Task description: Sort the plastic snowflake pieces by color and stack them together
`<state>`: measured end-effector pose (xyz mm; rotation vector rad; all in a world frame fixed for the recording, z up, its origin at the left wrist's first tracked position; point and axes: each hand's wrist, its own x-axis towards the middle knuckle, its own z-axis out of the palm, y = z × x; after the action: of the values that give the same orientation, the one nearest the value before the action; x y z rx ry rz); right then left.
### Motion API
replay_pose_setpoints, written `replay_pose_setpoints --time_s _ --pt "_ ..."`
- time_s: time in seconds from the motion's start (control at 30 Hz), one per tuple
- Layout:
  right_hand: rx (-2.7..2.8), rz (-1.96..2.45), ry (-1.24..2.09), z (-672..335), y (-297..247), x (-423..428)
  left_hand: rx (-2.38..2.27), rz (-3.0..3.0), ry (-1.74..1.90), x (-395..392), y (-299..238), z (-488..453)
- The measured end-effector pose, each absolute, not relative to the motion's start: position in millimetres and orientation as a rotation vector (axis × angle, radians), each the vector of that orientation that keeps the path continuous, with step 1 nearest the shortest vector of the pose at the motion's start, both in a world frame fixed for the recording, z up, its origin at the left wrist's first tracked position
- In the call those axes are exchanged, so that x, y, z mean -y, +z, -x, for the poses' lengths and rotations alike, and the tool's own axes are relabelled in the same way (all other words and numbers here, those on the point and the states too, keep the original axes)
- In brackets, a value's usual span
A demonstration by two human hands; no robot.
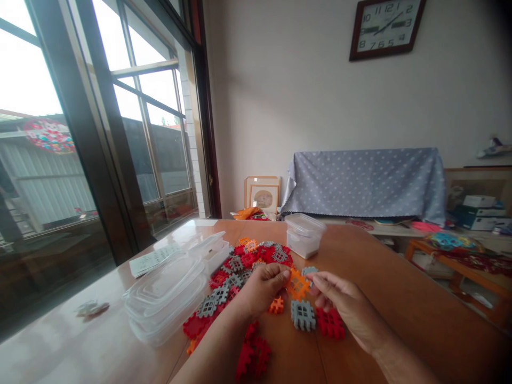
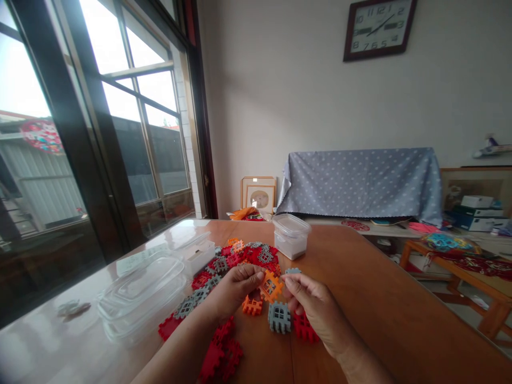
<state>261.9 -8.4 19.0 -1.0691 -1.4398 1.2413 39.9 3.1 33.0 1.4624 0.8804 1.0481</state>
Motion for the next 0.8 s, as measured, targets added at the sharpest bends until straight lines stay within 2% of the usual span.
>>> replay_pose_setpoints --time_s 0.17,0.33,0.6,0.8 --pt "1.482 1.05 1.343 -260.8 17.5 11.2 -0.883 -1.455 1.005 -2.7 30.2 -44.5" --pt "1.394 1.03 1.369 -261.6 13.3 7.8 -0.941 -1.571 1.11 -2.0 29.0 -48.0" --pt "1.32 1.002 1.382 -261.3 12.6 4.6 -1.237 -2.209 1.117 7.0 29.3 -52.7" --pt "1.357 1.045 1.377 -257.5 8.8 4.1 -1.384 -2.407 0.996 1.2 28.5 -49.6"
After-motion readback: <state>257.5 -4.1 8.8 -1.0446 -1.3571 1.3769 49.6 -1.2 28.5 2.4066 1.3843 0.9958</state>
